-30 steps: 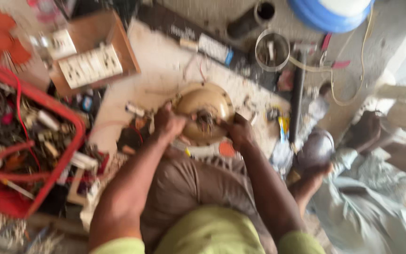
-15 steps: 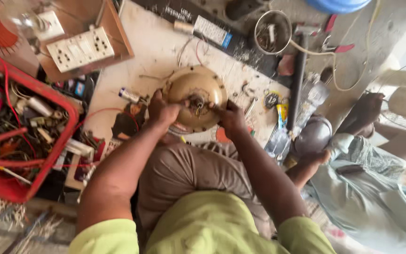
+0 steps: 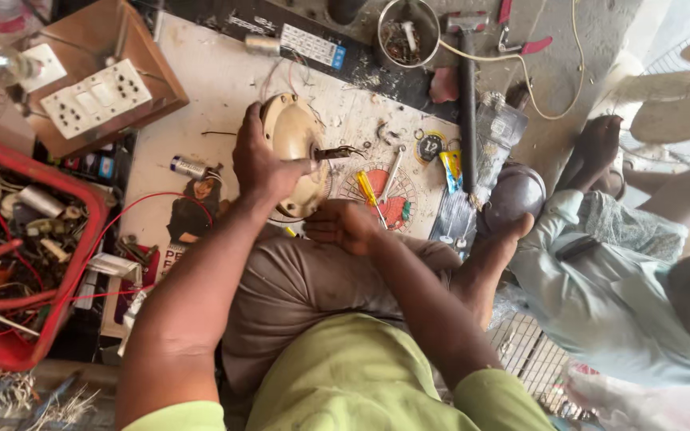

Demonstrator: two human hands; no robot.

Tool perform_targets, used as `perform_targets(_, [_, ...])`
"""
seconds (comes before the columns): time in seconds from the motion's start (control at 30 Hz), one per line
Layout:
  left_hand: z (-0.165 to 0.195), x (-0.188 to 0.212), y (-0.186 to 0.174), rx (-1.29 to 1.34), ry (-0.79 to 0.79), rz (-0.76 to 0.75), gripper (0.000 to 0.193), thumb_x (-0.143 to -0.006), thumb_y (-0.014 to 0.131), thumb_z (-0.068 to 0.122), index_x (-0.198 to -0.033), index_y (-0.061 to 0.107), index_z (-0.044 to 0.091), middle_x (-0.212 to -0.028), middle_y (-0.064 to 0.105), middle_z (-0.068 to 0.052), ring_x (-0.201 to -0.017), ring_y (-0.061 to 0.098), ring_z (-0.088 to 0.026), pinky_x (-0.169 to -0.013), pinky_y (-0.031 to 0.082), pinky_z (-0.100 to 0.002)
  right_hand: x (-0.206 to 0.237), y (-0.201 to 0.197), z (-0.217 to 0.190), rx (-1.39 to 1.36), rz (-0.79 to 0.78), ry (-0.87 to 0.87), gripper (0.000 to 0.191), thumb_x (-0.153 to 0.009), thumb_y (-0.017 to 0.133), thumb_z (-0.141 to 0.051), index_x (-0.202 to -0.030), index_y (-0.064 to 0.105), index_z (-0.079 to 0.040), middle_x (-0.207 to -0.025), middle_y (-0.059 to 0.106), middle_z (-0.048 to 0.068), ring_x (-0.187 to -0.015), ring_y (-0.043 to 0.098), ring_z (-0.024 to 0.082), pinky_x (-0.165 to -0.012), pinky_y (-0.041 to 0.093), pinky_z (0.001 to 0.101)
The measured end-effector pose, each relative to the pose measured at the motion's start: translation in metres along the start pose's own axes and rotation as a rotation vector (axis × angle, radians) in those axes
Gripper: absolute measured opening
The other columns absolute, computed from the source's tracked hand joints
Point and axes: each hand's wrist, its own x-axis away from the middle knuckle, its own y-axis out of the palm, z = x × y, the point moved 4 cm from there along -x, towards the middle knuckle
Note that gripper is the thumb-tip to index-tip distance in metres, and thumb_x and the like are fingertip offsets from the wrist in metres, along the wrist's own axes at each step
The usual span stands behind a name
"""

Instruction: The person is repairing a ceiling fan motor housing. They use a screwdriver to remove screws, disconnect wires, and manipulate internal components. The person also uses a soldering iron to work on the wiring.

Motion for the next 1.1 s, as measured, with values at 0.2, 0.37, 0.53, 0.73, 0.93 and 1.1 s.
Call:
perform_targets(0.2, [0.010, -0.019, 0.010, -0.071, 0.019, -0.227, 0.121, -0.045, 0.103, 0.016, -0.149, 0.040, 0.008, -0.141, 0.059, -0.018, -0.127, 0.058, -0.036, -0.108, 0.046, -0.041, 0.051, -0.042, -0.049, 0.654, 0.291, -0.632, 0.074, -0.086, 0.084, -0.015, -0.146, 0.044, 0.000, -0.133, 0.058, 0.018, -0.121, 0.059, 0.028, -0.103, 0.052, 0.0398])
perform_targets(0.37, [0.026, -0.030, 0.024, -0.142, 0.060, -0.309, 0.126, -0.043, 0.102, 0.011, -0.152, 0.038, 0.010, -0.143, 0.057, -0.013, -0.126, 0.060, -0.032, -0.106, 0.048, -0.038, 0.048, -0.014, -0.060, 1.214, 0.574, -1.078, 0.036, -0.098, 0.074, -0.015, -0.131, 0.064, -0.005, -0.127, 0.066, 0.017, -0.118, 0.065, 0.034, -0.100, 0.054, 0.0413])
perform_targets(0.53, [0.034, -0.030, 0.026, -0.154, 0.110, -0.350, 0.118, -0.051, 0.097, 0.007, -0.153, 0.038, 0.011, -0.146, 0.055, -0.013, -0.127, 0.059, -0.032, -0.106, 0.050, -0.038, 0.044, -0.008, -0.061, 1.343, 0.625, -1.245, 0.015, -0.100, 0.066, -0.009, -0.113, 0.064, -0.002, -0.107, 0.066, 0.016, -0.099, 0.060, 0.036, -0.088, 0.048, 0.0484])
perform_targets(0.73, [0.048, -0.023, 0.022, -0.176, 0.179, -0.365, 0.109, -0.059, 0.091, 0.003, -0.153, 0.038, 0.012, -0.147, 0.055, -0.013, -0.128, 0.059, -0.033, -0.104, 0.051, -0.040, 0.016, -0.031, -0.043, 1.311, 0.675, -1.133, 0.022, -0.111, 0.050, -0.018, -0.095, 0.057, -0.004, -0.085, 0.054, 0.012, -0.078, 0.052, 0.032, -0.071, 0.043, 0.0492])
perform_targets(0.93, [0.053, -0.022, 0.027, -0.174, 0.082, -0.415, 0.115, -0.055, 0.091, 0.000, -0.154, 0.033, 0.010, -0.150, 0.050, -0.014, -0.127, 0.059, -0.033, -0.100, 0.053, -0.039, -0.007, -0.068, -0.026, -0.169, 0.271, 0.003, 0.039, -0.110, 0.047, -0.042, -0.086, 0.053, -0.012, -0.075, 0.050, 0.005, -0.063, 0.048, 0.020, -0.058, 0.047, 0.0431])
perform_targets(1.1, [0.051, -0.023, 0.031, -0.174, 0.160, -0.377, 0.109, -0.059, 0.085, -0.005, -0.154, 0.035, 0.010, -0.147, 0.053, -0.015, -0.125, 0.060, -0.034, -0.103, 0.052, -0.039, 0.028, -0.078, -0.062, 0.264, 0.631, -0.100, 0.057, -0.102, 0.043, -0.054, -0.112, 0.063, -0.001, -0.105, 0.069, 0.017, -0.093, 0.067, 0.025, -0.084, 0.060, 0.0467])
